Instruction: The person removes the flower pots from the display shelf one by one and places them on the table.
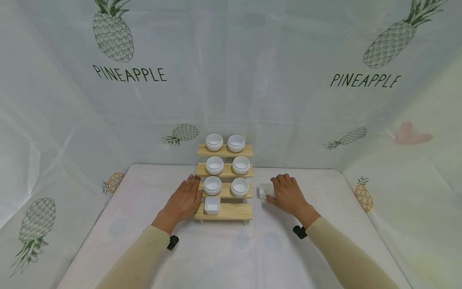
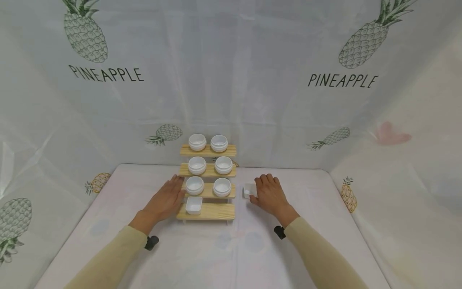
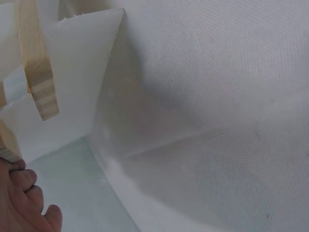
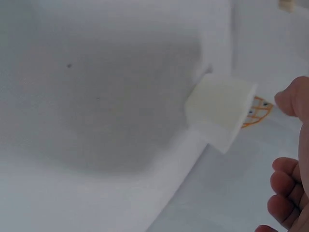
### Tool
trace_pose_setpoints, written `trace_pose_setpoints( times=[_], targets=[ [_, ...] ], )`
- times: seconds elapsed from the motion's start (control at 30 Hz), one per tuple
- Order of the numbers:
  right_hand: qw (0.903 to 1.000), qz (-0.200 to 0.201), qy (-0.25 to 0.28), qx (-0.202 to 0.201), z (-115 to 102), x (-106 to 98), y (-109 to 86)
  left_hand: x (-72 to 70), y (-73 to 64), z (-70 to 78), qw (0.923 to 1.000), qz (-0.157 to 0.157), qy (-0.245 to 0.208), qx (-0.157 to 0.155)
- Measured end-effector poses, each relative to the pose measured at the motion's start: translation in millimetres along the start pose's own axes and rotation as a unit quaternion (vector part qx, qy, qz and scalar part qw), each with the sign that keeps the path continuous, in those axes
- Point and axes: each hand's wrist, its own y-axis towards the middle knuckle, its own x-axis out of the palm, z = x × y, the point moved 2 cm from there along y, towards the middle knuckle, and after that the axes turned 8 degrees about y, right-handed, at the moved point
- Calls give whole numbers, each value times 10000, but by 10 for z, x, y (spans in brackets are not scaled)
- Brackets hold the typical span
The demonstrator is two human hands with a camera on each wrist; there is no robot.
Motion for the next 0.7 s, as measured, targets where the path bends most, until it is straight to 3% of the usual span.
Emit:
trace_pose_setpoints(
  times=[0.17,0.37,0.53,0.7],
  targets=[
    [9989,436,-115,-129,-70,-195,-33,5,5,4,10000,-52,80,0],
    [9923,1188,132,-310,-234,-483,9,-30,-8,20,9999,-79,69,-9],
    [9861,1506,473,-511,-562,-670,111,-26,-13,16,9999,-107,97,-16],
    [9811,1530,618,-1006,-1019,-649,192,-25,-12,10,9999,-116,78,-29]
  ],
)
